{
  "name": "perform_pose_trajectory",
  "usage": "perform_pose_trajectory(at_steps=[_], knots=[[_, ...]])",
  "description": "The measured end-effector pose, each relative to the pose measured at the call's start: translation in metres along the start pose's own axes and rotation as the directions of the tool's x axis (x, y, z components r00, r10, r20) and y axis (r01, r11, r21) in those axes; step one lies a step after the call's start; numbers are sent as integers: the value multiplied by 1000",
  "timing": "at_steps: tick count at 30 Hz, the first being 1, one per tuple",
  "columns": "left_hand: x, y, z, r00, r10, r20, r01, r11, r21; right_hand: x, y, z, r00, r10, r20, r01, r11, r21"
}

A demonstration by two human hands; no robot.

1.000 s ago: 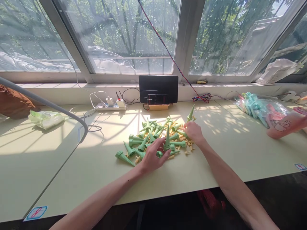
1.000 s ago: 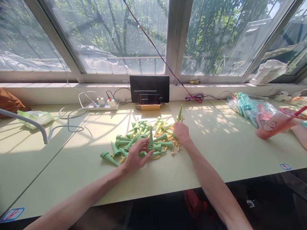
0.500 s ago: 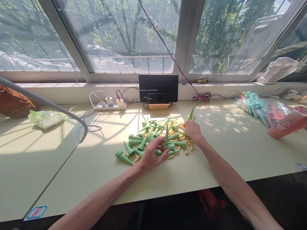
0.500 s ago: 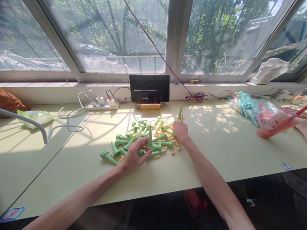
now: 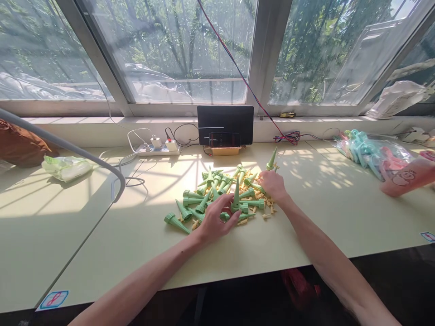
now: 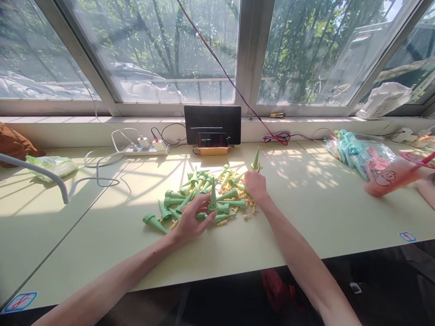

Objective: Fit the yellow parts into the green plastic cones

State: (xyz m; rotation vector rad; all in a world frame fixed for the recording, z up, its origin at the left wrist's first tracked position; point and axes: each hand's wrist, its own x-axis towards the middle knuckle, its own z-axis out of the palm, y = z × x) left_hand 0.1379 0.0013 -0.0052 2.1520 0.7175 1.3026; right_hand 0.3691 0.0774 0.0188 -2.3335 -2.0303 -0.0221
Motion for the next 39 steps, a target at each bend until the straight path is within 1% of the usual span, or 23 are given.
perform_pose_trajectory(at_steps=[13, 24, 27, 28, 30, 32, 33, 34, 37, 38, 39], knots=[[1, 3, 1, 1000, 25, -12, -25, 1000, 9, 2, 2, 2, 1000, -24, -7, 24, 1000, 9], [0, 2, 1, 1000, 8, -10, -8, 1000, -14, 2, 3, 3, 999, -53, -5, 53, 999, -13], [0, 3, 1, 998, -47, -29, 46, 998, -43, -1, 4, 0, 997, -64, -34, 64, 998, -10], [0, 4, 1, 996, -79, -36, 77, 995, -59, -3, 4, -1, 996, -67, -59, 67, 998, -5], [0, 5, 1, 987, -154, -45, 149, 983, -105, -8, 4, -1, 987, -73, -146, 77, 997, 23], [0, 6, 0, 971, -236, -40, 225, 958, -176, -14, 1, 2, 959, -96, -265, 125, 988, 95], [1, 7, 0, 960, -276, -36, 262, 939, -221, -18, -2, 4, 936, -124, -330, 182, 972, 151], [2, 7, 0, 949, -314, -35, 294, 917, -268, -23, -5, 7, 904, -167, -394, 267, 940, 214], [4, 7, 1, 915, -400, -59, 349, 855, -384, -38, -19, 16, 779, -272, -565, 529, 768, 360], [5, 8, 1, 905, -420, -71, 359, 841, -406, -43, -24, 18, 739, -297, -605, 598, 703, 385], [6, 8, 1, 897, -435, -79, 366, 830, -420, -48, -28, 20, 709, -306, -636, 644, 649, 406]])
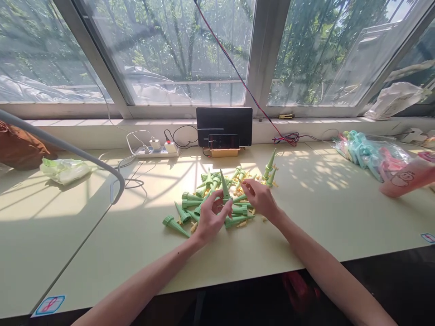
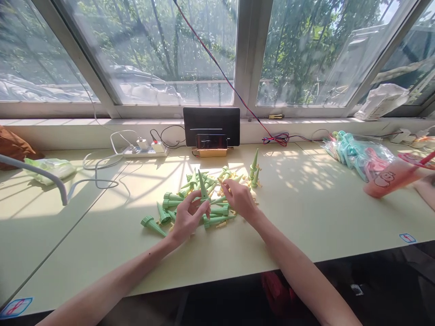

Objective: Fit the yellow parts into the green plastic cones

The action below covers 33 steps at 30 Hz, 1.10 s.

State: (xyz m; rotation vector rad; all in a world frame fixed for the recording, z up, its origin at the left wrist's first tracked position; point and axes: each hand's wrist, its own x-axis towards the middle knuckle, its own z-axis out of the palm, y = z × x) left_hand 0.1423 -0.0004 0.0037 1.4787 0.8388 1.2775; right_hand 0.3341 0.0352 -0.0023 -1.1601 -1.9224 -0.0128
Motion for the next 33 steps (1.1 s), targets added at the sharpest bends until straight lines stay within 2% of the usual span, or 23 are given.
perform_pose_trajectory(at_steps=[4, 9, 16, 22, 25, 33], knots=[[1, 1, 1, 1000, -2, -21, 2, 1000, -27, -7, -17, 5, 992, -91, -91, 100, 989, 111], [0, -2, 1, 999, 42, -29, -43, 999, -9, -11, -21, 9, 975, -185, -122, 201, 970, 137], [-1, -2, -1, 992, 80, -101, -60, 980, 191, -13, -19, 14, 968, -238, -73, 247, 958, 146], [-2, -3, -2, 980, 148, -129, -113, 963, 244, -11, -23, 9, 960, -279, 18, 276, 955, 110], [-2, -2, -2, 977, 183, -108, -149, 952, 266, -12, -24, 9, 954, -294, 56, 288, 953, 94], [-2, 1, -2, 975, 209, -70, -173, 922, 345, -13, -23, 11, 950, -312, 35, 307, 946, 103]])
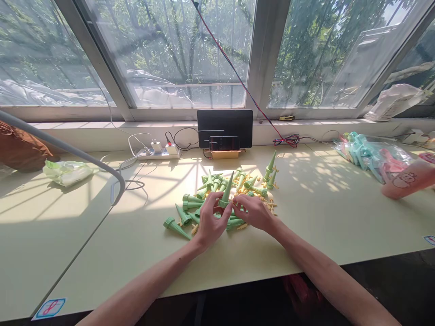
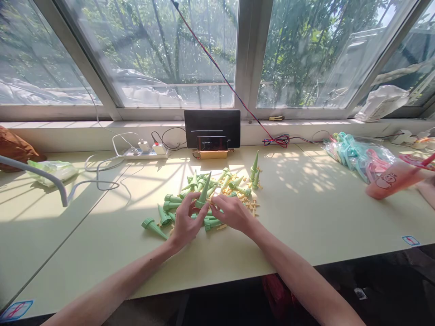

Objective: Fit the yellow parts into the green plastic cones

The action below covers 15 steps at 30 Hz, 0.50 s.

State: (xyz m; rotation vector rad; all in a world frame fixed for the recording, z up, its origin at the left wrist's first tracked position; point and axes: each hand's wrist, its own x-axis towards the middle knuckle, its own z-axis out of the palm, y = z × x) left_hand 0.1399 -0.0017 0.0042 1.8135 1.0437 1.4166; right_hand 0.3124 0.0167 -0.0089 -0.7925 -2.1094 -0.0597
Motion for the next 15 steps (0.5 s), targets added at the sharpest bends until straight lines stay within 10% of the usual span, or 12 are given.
perform_pose_trajectory(at_steps=[15], knots=[[0, 1, 0, 996, -92, 2, 92, 995, -30, 1, -5, -6, 987, 41, -153, -33, 998, 52]])
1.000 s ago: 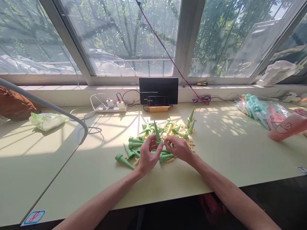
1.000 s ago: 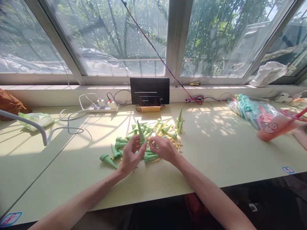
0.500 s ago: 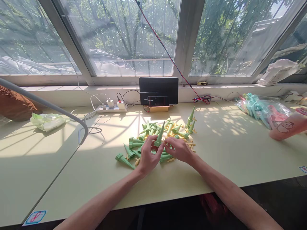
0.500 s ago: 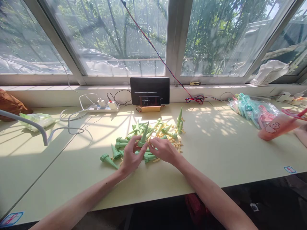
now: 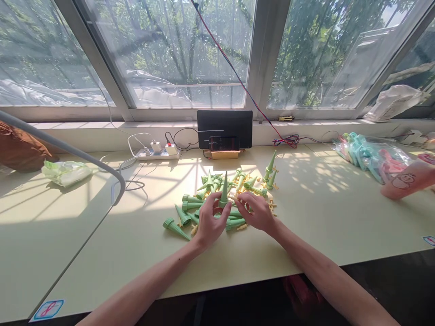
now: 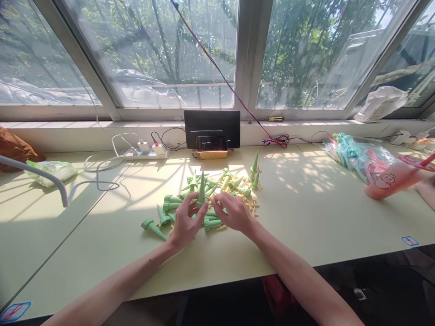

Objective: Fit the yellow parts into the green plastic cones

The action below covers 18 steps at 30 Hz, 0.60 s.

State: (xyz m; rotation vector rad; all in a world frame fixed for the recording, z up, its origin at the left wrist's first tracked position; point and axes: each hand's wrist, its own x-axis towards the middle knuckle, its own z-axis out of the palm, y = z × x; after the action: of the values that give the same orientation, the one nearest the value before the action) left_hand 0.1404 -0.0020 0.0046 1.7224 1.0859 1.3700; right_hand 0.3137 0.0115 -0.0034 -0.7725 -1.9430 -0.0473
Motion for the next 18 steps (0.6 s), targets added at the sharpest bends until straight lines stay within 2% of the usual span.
perform_pose_trajectory(at_steps=[7, 18], knots=[[1, -1, 0, 997, -78, -15, 77, 995, -61, -1, 0, 1, 998, 30, -56, -31, 999, -11], [1, 0, 1, 997, -82, -5, 81, 994, -74, 1, -2, -1, 999, 30, -19, -30, 1000, -1]])
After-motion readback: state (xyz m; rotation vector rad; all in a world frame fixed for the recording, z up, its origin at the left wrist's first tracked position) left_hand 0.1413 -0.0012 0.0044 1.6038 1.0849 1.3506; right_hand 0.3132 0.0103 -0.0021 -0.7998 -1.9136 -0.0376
